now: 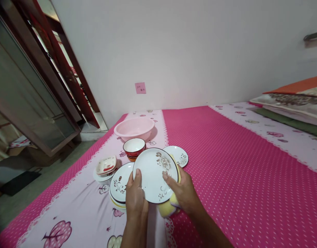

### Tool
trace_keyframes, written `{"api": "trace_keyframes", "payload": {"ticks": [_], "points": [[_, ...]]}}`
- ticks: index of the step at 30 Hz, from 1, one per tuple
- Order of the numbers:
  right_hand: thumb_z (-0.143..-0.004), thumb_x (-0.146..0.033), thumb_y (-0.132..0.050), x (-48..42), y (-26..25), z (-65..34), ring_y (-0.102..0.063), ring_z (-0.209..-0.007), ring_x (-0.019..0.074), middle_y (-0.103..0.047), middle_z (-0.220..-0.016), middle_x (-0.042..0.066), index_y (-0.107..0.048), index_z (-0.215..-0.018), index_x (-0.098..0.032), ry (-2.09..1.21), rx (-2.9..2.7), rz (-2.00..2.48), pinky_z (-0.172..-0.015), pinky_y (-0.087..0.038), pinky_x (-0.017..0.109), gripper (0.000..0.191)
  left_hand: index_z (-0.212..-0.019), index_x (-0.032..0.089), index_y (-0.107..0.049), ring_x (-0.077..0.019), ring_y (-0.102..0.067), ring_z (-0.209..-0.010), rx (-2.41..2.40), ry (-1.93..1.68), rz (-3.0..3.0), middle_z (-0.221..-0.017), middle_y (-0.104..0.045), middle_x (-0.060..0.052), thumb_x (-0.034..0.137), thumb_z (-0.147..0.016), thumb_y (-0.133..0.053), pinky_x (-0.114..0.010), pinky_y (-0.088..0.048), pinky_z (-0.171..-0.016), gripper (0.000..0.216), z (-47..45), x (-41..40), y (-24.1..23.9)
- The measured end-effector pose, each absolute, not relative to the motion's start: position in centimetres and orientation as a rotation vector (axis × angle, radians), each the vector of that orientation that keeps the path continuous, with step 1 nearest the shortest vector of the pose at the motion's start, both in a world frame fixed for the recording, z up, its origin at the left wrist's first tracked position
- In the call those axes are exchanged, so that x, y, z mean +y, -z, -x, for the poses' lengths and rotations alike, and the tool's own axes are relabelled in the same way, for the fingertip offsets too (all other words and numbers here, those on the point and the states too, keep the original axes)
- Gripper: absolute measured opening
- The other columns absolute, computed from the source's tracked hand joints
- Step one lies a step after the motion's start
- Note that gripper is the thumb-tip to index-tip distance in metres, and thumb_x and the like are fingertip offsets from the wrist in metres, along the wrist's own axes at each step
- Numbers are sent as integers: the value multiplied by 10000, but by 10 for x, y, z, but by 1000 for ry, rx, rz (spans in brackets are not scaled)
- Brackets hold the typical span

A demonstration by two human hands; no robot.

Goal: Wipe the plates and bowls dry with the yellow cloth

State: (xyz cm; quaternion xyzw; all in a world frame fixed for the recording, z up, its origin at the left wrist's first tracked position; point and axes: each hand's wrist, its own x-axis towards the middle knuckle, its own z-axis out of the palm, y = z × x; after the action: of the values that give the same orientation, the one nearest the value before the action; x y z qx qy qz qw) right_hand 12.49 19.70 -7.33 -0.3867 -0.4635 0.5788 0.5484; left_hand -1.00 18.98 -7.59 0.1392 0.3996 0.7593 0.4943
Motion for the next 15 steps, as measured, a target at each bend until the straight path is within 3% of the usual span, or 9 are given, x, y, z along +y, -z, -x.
{"api": "trace_keyframes", "payload": {"ticks": [5,11,15], "points": [[-768,-511,-831,193,75,-115,-752,-971,345,-805,-1076,132,-647,-1257,-168,-1329,-1023,934,-809,-611,438,625,-1352,179,-596,-263,-771,-928,996,-1871,-215,-1091,-792,-123,312,-955,-625,-404,-629,-845,420,-2,187,66],[-779,-501,-824,197,60,-145,-761,-774,293,-822,-949,112,-675,-1300,-160,-1457,-1003,928,-669,-582,359,640,-1293,157,-662,-268,-749,-1004,859,-1670,-465,-1115,-788,-132,367,-812,-802,-386,-579,-937,543,13,182,59],[-809,-476,-802,197,54,-155,-736,-706,246,-817,-920,100,-684,-1297,-154,-1583,-1199,841,-666,-570,343,597,-1247,143,-687,-260,-750,-911,947,-1494,-751,-1017,-801,-119,464,-839,-773,-331,-580,-805,527,38,176,55]]}}
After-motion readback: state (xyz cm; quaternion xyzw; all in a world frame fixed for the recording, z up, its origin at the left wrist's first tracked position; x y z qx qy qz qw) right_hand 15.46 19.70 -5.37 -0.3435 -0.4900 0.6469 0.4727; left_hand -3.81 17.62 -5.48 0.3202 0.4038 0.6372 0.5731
